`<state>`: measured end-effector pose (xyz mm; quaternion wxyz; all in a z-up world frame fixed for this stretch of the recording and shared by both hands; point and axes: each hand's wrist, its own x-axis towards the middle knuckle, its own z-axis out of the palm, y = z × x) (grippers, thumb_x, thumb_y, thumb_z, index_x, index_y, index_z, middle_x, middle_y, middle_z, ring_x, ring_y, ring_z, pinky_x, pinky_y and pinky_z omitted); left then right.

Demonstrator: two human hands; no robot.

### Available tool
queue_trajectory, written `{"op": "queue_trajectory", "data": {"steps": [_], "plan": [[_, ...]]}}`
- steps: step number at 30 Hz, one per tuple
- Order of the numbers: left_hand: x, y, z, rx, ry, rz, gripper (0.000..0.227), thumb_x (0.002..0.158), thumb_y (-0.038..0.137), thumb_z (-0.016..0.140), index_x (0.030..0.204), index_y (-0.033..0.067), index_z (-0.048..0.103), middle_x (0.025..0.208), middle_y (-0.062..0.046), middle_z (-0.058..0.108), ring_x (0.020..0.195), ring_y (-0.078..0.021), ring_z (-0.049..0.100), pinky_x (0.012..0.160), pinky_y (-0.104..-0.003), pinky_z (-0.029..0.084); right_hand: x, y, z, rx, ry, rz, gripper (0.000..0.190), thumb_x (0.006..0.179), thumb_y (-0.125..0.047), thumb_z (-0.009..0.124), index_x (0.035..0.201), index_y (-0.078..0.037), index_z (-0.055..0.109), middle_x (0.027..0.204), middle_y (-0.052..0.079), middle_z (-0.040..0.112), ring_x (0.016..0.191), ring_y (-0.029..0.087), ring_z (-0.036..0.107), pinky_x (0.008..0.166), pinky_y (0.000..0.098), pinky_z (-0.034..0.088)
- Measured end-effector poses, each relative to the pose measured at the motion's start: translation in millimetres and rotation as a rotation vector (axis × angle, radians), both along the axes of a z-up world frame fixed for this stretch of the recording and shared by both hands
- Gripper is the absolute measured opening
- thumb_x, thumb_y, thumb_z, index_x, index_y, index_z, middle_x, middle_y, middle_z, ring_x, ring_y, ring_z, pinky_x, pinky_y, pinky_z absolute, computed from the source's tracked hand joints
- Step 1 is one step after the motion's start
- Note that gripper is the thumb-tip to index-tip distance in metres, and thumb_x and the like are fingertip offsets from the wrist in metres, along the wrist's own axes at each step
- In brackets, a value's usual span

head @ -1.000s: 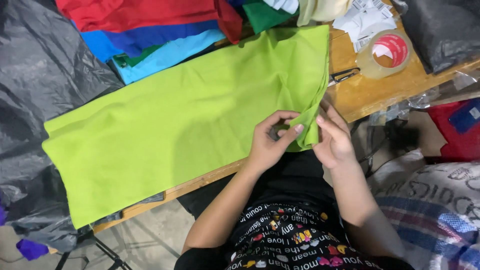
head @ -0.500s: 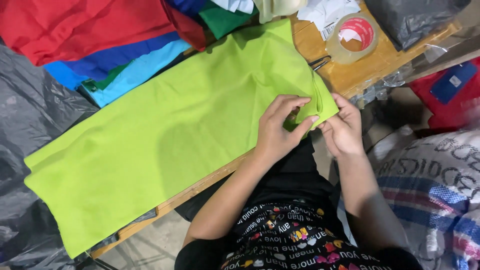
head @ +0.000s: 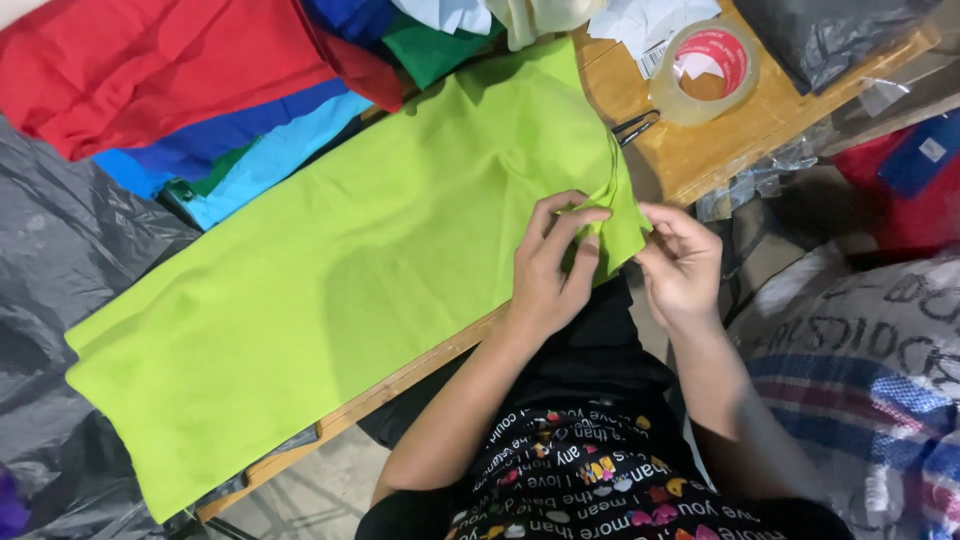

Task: The person folds a lime green garment on a wooden table. They smooth the fabric, fold it in half, and then fold it again into a smaller rectangle. The person handles the garment by hand throughout the process.

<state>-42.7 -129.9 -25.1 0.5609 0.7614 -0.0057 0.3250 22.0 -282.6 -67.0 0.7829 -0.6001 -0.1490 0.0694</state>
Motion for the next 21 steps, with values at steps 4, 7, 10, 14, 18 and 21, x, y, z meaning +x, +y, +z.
{"op": "queue_trajectory", "data": {"steps": [4,7,10,14,18,21], "plan": [[4.7,-1.1,3.3,-0.091,0.043,0.042,0.028,0.084,0.016,0.084,0.107,0.0094,0.07,0.103,-0.01,0.064,0.088,-0.0294,0.07,0.08,-0.042,0.059,1.5,-2.0,-8.6,-0.067,-0.06,-0.048,0.034,0.083,0.016,0.075,0.116,0.011,0.068,0.098,0.022,0.075,0.086,0.021,0.072,0.075,0.0357,0.063],[5.1,2.8,3.5,-0.104,0.078,0.061,0.03,0.08,0.016,0.088,0.104,0.0095,0.071,0.103,-0.01,0.066,0.088,-0.0287,0.07,0.08,-0.041,0.059,-0.2,-0.7,-2.2,-0.05,0.025,-0.047,0.022,0.092,0.01,0.071,0.114,0.012,0.068,0.098,0.022,0.075,0.08,0.021,0.072,0.066,0.0357,0.063],[4.6,0.9,0.2,-0.096,0.103,0.064,0.036,0.075,0.019,0.091,0.103,0.0098,0.071,0.104,-0.009,0.067,0.09,-0.0299,0.072,0.082,-0.041,0.06,-6.7,-2.1,10.7,-0.058,0.072,-0.073,0.018,0.1,0.01,0.059,0.116,0.012,0.067,0.096,0.02,0.074,0.082,0.018,0.07,0.072,0.0359,0.064],[5.6,-2.1,-5.6,-0.055,0.117,0.081,0.041,0.073,0.023,0.093,0.105,0.0122,0.07,0.105,-0.006,0.067,0.092,-0.0289,0.072,0.084,-0.04,0.061,-9.6,-6.5,22.6,-0.078,0.08,-0.043,0.021,0.103,0.003,0.059,0.118,0.015,0.066,0.095,0.023,0.072,0.079,0.023,0.072,0.07,0.0376,0.065],[4.6,4.8,0.1,-0.131,0.064,0.046,0.036,0.077,0.01,0.088,0.11,0.012,0.072,0.105,-0.007,0.068,0.102,-0.0302,0.071,0.094,-0.045,0.058,0.4,-11.4,10.0,-0.164,-0.016,-0.083,0.021,0.095,0.008,0.07,0.116,0.012,0.067,0.091,0.02,0.073,0.072,0.017,0.069,0.065,0.0314,0.063],[5.5,35.1,9.0,-0.231,0.012,0.103,0.025,0.086,0.0,0.076,0.108,0.0115,0.073,0.101,-0.007,0.069,0.103,-0.0277,0.069,0.099,-0.045,0.055,26.0,-37.7,-26.1,-0.159,0.003,-0.184,0.016,0.102,0.002,0.069,0.117,0.008,0.067,0.089,0.014,0.07,0.074,0.013,0.068,0.067,0.0281,0.061]]}}
